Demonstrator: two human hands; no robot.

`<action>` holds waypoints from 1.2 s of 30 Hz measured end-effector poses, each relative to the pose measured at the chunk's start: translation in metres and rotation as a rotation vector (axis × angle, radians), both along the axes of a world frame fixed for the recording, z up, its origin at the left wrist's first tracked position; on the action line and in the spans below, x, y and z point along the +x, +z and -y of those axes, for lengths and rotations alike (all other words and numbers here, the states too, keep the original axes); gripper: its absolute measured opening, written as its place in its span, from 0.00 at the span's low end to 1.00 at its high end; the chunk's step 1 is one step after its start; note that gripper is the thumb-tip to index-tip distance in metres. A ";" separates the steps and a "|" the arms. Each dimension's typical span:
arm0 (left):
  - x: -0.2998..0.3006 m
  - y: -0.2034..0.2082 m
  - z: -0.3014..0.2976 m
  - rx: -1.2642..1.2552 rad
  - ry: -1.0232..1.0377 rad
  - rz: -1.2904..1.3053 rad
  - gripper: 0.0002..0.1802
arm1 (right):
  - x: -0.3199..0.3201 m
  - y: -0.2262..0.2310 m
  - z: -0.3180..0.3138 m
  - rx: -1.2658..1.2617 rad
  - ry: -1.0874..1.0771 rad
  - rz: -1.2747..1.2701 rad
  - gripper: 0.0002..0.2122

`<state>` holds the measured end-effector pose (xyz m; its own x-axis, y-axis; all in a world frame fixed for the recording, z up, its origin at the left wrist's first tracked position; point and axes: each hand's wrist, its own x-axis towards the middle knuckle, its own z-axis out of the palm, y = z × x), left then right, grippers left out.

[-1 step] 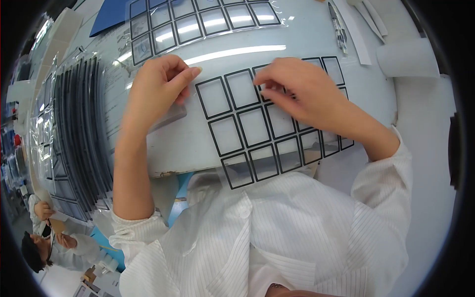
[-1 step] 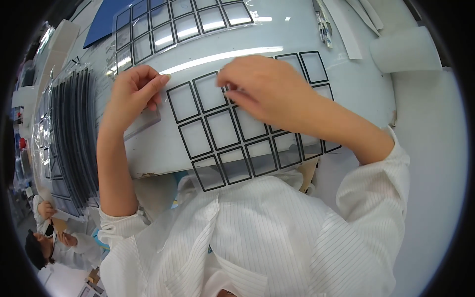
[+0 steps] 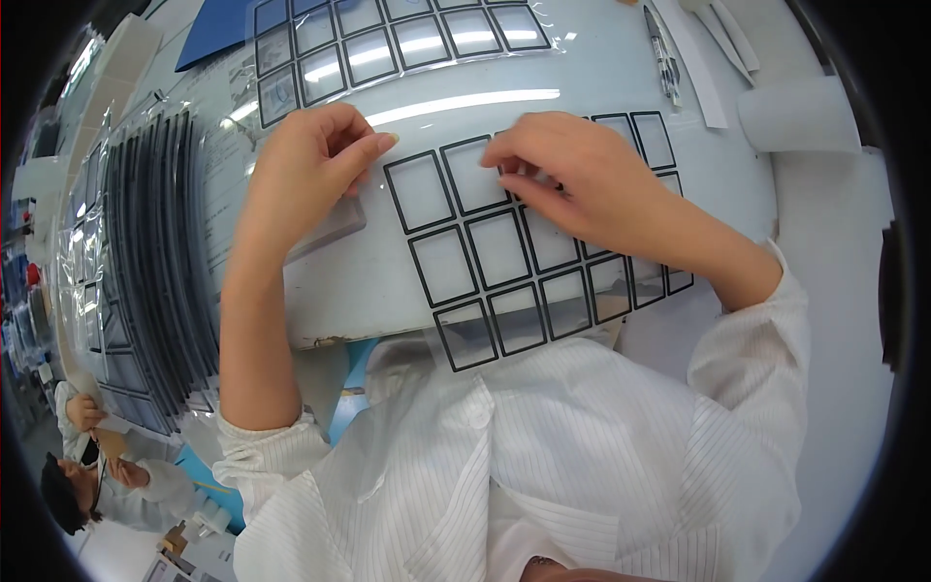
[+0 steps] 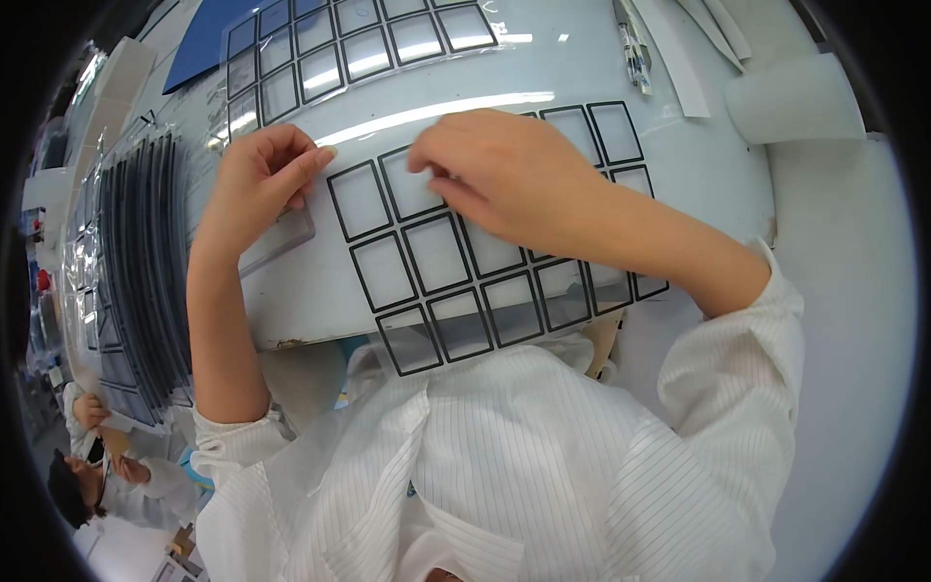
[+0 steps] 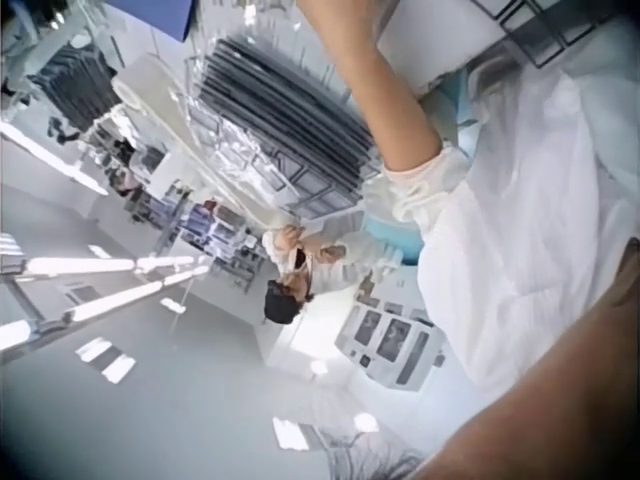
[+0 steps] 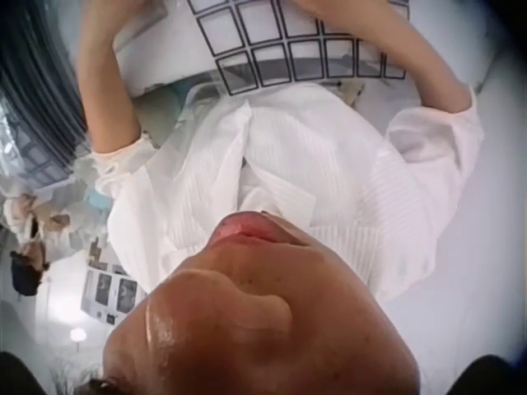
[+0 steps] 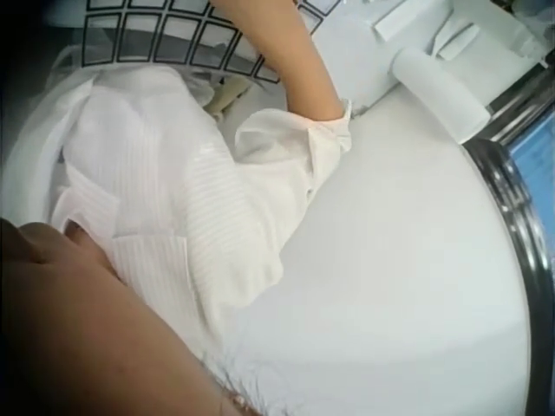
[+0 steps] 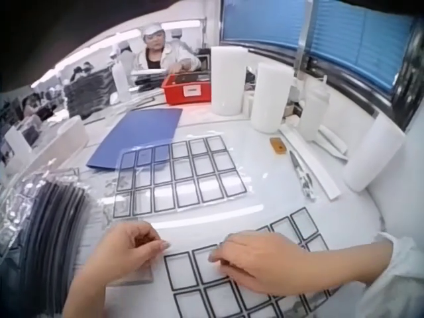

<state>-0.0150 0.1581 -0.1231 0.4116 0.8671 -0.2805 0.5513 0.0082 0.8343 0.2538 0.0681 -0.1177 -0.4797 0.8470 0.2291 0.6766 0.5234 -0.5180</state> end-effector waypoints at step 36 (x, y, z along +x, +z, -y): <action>-0.003 -0.016 0.015 0.443 -0.032 0.029 0.10 | -0.039 -0.017 -0.028 -0.176 -0.093 -0.203 0.07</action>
